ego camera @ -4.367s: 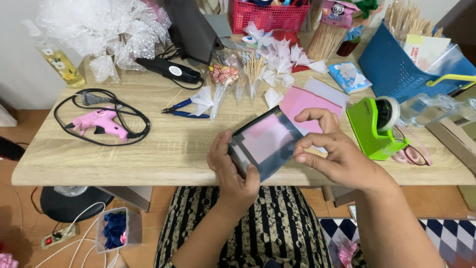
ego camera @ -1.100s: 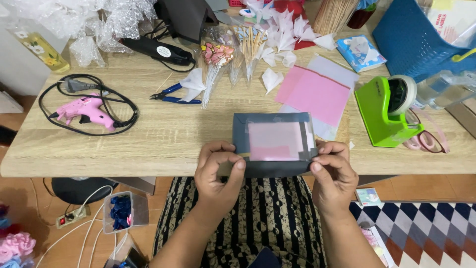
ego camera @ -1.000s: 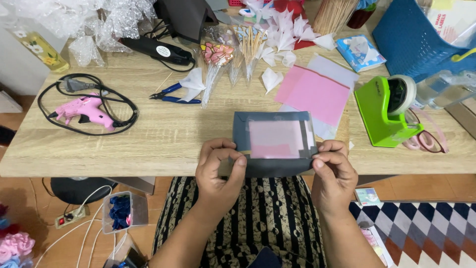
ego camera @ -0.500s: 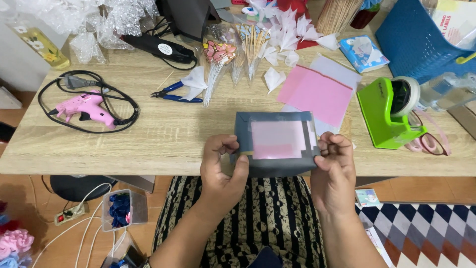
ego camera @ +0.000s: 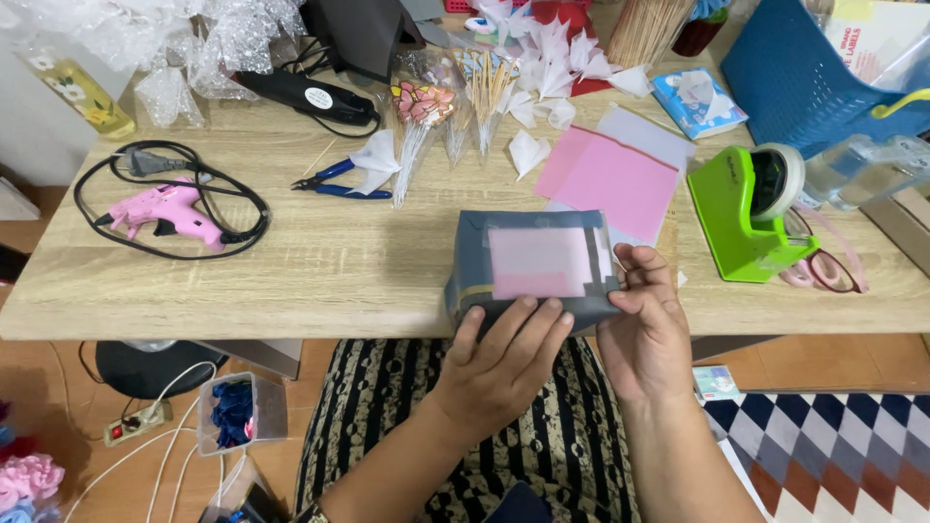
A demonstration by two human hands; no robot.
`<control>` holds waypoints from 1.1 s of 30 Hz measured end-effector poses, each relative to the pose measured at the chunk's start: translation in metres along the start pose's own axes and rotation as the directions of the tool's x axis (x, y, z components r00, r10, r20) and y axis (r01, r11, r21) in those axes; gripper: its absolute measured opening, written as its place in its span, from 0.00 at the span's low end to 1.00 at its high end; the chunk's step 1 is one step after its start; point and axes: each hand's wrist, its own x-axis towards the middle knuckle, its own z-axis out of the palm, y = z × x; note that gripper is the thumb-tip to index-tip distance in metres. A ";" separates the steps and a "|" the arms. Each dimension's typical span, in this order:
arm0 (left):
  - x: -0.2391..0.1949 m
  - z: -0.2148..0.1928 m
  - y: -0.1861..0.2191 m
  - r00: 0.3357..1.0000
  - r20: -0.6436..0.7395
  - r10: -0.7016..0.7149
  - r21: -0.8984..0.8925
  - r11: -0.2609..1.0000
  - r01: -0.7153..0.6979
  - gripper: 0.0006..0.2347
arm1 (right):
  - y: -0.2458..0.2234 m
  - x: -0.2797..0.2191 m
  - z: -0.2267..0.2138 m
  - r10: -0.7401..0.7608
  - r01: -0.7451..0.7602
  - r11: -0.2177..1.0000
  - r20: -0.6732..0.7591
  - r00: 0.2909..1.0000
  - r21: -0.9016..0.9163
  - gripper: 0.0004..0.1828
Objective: The person wraps a small rectangular box with dark gray paper, folds the edges, and secures them with clear tape. They then add a gold ribbon around the box and continue taping the edges to complete the wrapping.
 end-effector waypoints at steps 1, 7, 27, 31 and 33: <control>-0.001 0.002 0.003 1.000 0.001 0.000 -0.001 1.000 0.000 0.09 | 0.000 0.000 -0.001 0.001 -0.001 1.000 -0.001 1.000 0.000 0.29; -0.002 0.014 0.018 0.995 0.021 -0.102 0.202 0.975 0.095 0.16 | 0.000 0.004 -0.002 0.024 -0.024 0.999 0.027 0.999 0.027 0.31; 0.003 0.029 0.023 0.986 -0.045 -0.162 0.243 0.955 0.168 0.14 | -0.120 0.016 -0.076 -0.309 0.226 0.840 -0.092 0.947 -0.493 0.23; -0.004 0.030 0.024 0.987 -0.026 -0.160 0.220 0.962 0.162 0.21 | -0.150 0.060 -0.138 -0.526 0.234 0.538 -0.106 0.844 -0.810 0.12; -0.003 0.028 0.023 0.986 0.003 -0.164 0.232 0.960 0.159 0.17 | -0.160 0.070 -0.128 -0.524 -0.100 0.235 -0.213 0.825 -0.967 0.14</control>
